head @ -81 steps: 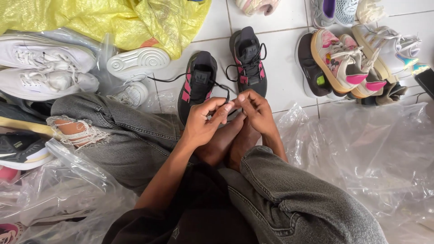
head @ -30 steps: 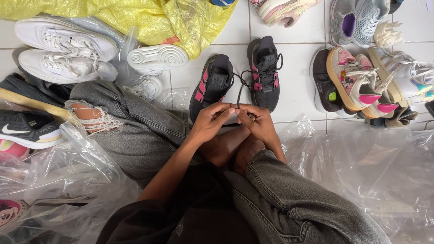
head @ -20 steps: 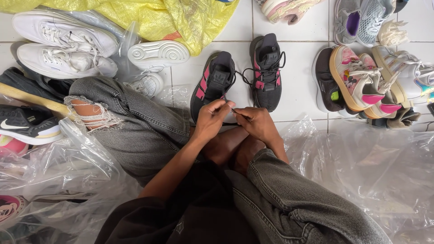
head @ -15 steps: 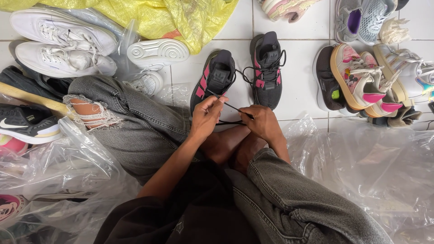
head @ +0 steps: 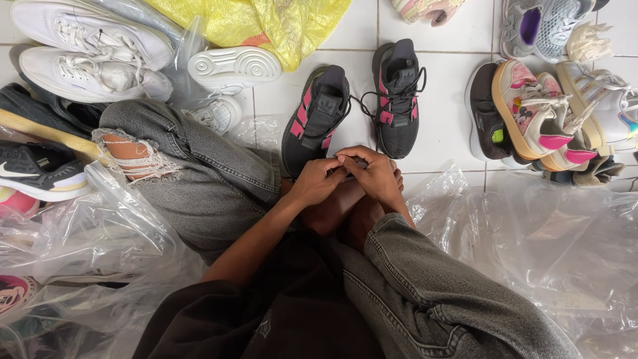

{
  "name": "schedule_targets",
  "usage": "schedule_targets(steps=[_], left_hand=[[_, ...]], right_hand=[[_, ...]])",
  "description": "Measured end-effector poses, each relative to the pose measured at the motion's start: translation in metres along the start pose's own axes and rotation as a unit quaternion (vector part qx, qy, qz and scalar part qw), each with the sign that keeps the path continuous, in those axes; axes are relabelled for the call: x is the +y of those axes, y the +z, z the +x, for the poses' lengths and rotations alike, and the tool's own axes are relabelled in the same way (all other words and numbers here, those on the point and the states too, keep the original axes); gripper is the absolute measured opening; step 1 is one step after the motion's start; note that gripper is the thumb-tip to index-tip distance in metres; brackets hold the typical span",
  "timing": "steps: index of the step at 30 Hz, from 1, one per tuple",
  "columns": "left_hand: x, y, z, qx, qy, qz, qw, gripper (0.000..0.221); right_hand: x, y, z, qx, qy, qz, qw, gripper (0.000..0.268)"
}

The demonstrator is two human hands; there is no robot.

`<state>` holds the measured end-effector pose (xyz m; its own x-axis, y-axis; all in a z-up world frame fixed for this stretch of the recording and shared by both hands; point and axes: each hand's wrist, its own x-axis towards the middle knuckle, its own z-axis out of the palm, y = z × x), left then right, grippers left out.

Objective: A person sitting on the floor laces a black and pink sneaker, threading the laces through the eyelets one by one.

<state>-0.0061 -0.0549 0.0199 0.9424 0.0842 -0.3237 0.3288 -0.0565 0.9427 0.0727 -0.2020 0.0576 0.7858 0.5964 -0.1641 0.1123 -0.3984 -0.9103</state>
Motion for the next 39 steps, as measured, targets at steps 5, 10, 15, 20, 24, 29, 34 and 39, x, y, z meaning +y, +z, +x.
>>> schedule_targets(steps=[5, 10, 15, 20, 24, 29, 34, 39], left_hand=[[0.005, -0.006, -0.001, 0.006, -0.010, 0.013, 1.000, 0.023], [-0.002, -0.014, 0.002, -0.006, -0.038, 0.010, 0.999, 0.020], [-0.029, -0.038, 0.009, 0.138, -0.024, 0.074, 0.987, 0.019], [-0.018, -0.041, 0.001, 0.144, -0.020, 0.038, 0.989, 0.025], [-0.023, -0.038, 0.000, 0.127, 0.010, 0.026, 0.992, 0.029], [-0.022, -0.037, 0.000, 0.117, 0.029, 0.030, 0.992, 0.028], [-0.031, -0.038, 0.004, 0.113, 0.030, 0.023, 0.993, 0.028], [-0.028, -0.039, 0.003, 0.103, 0.035, 0.041, 0.993, 0.026]], right_hand=[[-0.003, 0.001, -0.001, -0.015, 0.041, -0.007, 0.999, 0.017], [0.014, 0.008, 0.004, 0.025, 0.047, -0.057, 0.997, 0.016], [0.011, 0.017, 0.009, 0.064, 0.043, -0.090, 0.993, 0.015], [0.055, 0.036, 0.019, 0.088, 0.044, -0.113, 0.989, 0.015], [0.071, 0.047, 0.020, 0.121, 0.010, -0.085, 0.989, 0.015], [0.068, 0.045, 0.024, 0.137, -0.043, -0.052, 0.988, 0.012], [0.073, 0.046, 0.025, 0.146, -0.083, -0.039, 0.985, 0.012], [0.071, 0.046, 0.025, 0.148, -0.107, -0.026, 0.983, 0.012]])
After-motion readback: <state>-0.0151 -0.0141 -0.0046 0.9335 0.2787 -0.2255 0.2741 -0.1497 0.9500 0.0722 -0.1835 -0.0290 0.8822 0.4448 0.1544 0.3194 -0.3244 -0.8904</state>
